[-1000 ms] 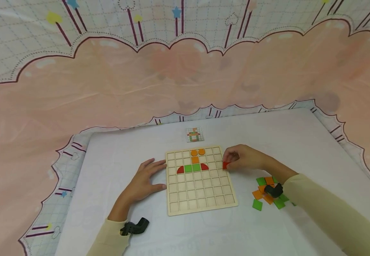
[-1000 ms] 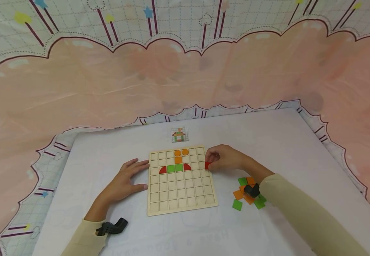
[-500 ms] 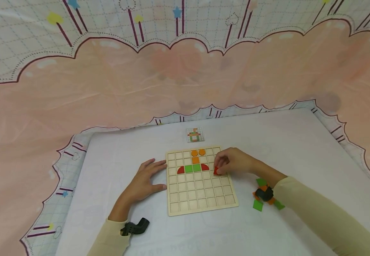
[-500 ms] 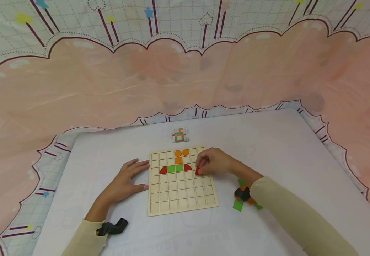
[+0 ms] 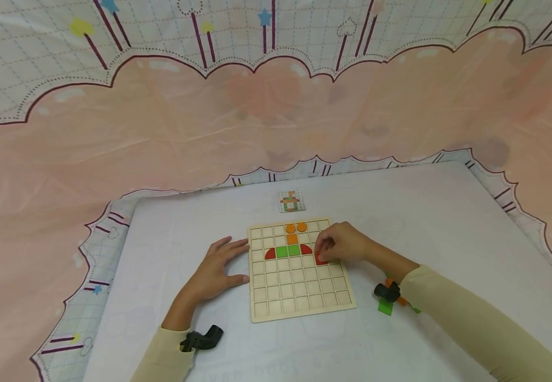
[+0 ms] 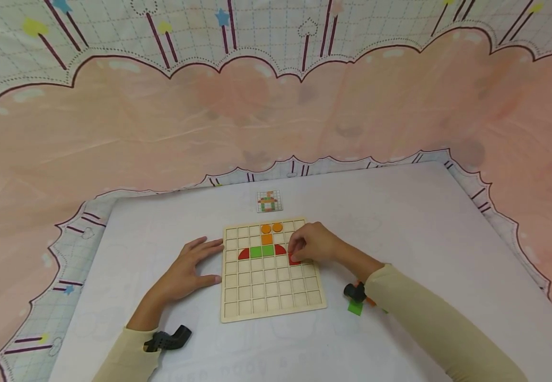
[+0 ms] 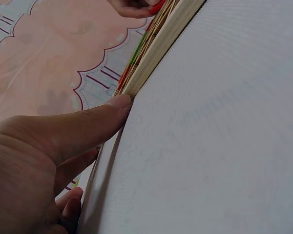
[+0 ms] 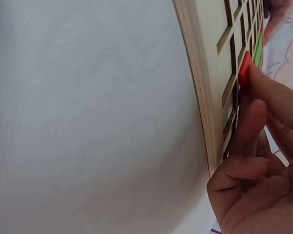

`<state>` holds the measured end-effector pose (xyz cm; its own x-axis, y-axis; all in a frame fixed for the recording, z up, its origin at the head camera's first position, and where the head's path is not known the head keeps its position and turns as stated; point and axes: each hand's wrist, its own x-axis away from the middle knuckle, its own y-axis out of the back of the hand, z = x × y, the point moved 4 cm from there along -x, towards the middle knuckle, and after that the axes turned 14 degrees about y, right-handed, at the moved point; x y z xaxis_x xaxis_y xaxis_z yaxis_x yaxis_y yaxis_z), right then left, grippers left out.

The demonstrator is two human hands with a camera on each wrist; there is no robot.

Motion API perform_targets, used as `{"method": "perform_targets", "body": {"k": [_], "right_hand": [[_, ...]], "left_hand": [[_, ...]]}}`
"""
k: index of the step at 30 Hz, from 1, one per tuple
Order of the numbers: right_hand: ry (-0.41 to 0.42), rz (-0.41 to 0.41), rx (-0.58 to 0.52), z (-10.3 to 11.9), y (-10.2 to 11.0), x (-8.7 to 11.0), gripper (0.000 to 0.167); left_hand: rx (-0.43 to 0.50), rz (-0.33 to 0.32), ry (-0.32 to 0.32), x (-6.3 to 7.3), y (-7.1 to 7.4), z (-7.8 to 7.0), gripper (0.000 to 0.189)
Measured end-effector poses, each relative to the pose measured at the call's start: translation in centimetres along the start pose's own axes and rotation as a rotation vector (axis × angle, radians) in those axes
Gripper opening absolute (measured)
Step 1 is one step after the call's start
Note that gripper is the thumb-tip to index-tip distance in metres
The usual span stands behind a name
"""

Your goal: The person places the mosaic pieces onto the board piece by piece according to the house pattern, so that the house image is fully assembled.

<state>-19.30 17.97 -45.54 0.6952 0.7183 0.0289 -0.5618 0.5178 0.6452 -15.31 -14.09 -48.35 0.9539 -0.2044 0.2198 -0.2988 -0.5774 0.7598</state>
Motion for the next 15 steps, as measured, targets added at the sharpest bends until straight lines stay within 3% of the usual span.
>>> {"method": "perform_targets", "body": {"k": [15], "right_hand": [[-0.019,-0.009,0.034,0.19,-0.07,0.01,0.005]], "left_hand": [[-0.002,-0.001,-0.012,0.01,0.05,-0.03,0.076]]}}
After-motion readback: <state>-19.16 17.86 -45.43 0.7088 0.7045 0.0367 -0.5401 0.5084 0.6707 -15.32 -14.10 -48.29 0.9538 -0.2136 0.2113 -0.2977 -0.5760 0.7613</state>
